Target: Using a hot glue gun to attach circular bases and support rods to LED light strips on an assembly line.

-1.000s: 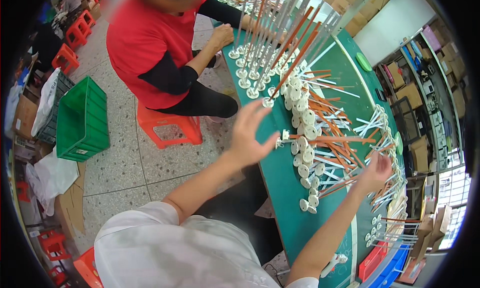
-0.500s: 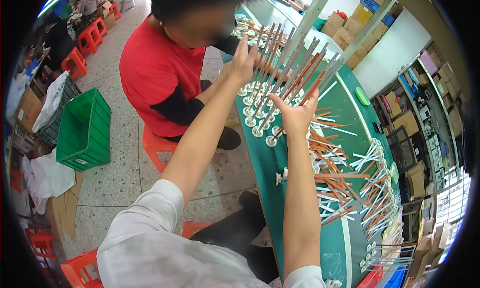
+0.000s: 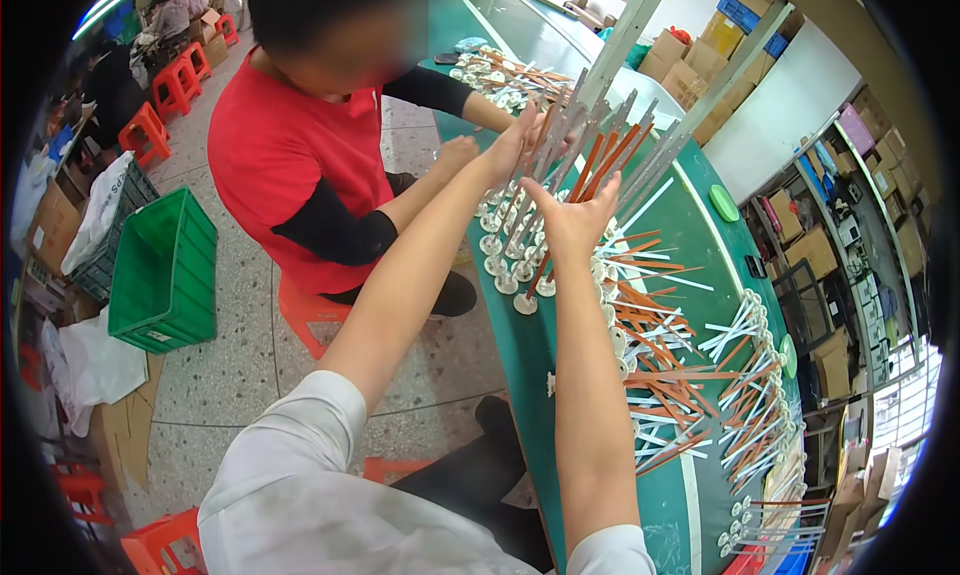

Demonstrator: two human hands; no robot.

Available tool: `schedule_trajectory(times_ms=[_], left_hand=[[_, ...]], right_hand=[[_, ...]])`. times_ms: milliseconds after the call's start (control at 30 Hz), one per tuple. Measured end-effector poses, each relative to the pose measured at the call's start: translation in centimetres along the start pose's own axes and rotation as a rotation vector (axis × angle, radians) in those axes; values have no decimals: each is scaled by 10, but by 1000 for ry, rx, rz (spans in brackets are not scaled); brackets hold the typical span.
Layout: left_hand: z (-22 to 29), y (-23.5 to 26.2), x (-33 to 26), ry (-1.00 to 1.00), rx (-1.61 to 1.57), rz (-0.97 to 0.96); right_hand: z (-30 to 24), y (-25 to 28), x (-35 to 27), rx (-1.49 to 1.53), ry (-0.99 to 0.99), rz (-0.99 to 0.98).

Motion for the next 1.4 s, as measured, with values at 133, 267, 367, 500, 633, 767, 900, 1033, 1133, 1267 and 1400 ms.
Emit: schedule_trajectory(times_ms=[133, 267, 367, 500, 633, 767, 900, 1033, 1133, 1267, 1400], left_hand=[[-14, 14, -10, -68, 9, -107], [-27, -3, -26, -175, 22, -29], [-30, 2, -27, -154, 53, -39], [-41, -12, -23, -150, -41, -106], [-49, -25, -44, -83, -16, -134], [-42, -41, -64, -96, 422, -81], [-25, -40, -86, -423, 739, 114], [-38, 20, -109, -359, 729, 578], [-69, 40, -129, -64, 689, 752], [-108, 47, -141, -28, 279, 753], [-121, 40, -138, -66, 32, 666]], right_hand=[[3, -11, 6, 98, -34, -33], [2, -12, 17, 443, 22, -229], [-7, -9, 12, 392, 137, -227], [16, -30, 11, 649, -1, -278], [7, -25, 1, 640, -116, -145], [8, -18, -5, 838, -200, 71], [17, -13, -2, 476, -127, 165], [25, -5, 3, 472, -219, 173], [24, 4, -1, 529, -250, 142], [19, 11, -3, 645, -284, 78], [21, 30, 5, 837, -327, 108]])
Point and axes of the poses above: each hand's wrist, its own x-axis towards the middle knuckle, its own y-axis out of the back of the hand, z = x × y, the point moved 4 cm from there along x, towards the middle knuckle, and after that the axes turned 2 degrees about x, right-handed, at the moved point
